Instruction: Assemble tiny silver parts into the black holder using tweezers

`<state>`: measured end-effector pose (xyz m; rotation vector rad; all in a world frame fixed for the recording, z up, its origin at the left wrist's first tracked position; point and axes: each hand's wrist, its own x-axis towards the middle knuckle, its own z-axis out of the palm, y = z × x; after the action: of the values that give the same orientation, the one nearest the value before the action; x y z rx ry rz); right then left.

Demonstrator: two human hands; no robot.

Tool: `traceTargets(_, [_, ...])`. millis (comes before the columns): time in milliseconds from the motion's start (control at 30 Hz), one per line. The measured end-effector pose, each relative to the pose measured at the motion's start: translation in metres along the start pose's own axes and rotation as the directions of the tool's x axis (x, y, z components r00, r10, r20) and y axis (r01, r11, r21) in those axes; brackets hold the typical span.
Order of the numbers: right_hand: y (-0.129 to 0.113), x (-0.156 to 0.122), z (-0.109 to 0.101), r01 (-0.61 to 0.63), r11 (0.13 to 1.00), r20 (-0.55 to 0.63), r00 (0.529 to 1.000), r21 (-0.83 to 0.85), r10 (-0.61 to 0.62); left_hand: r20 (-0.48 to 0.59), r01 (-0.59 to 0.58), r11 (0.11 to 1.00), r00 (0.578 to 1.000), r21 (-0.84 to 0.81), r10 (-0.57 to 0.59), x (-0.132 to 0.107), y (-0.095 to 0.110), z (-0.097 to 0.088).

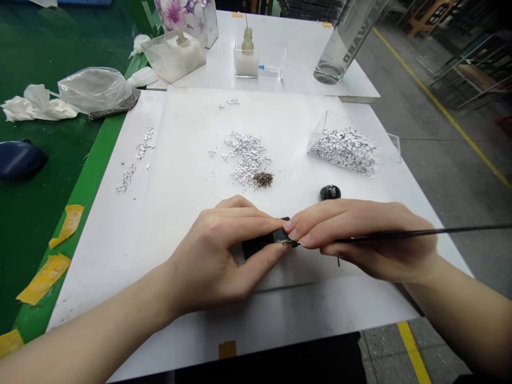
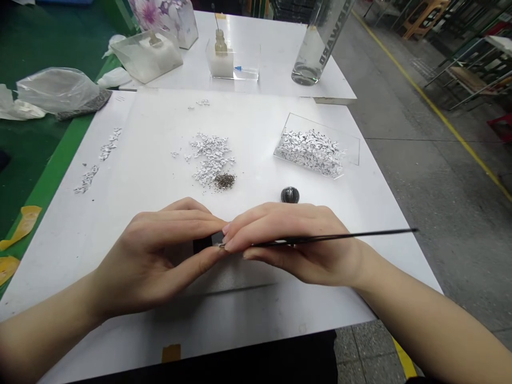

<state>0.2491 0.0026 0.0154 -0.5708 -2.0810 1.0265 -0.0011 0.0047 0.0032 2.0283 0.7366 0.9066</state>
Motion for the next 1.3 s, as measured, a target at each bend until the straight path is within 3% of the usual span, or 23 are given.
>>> traceTargets(1300, [0.0056, -0.0004, -0.0007, -0.015, 0.997, -0.025, 1.0, 0.072, 0.017, 0.016, 0.019, 0.999, 1.0, -0.034, -0.018, 0.0, 0.0016, 0.0001])
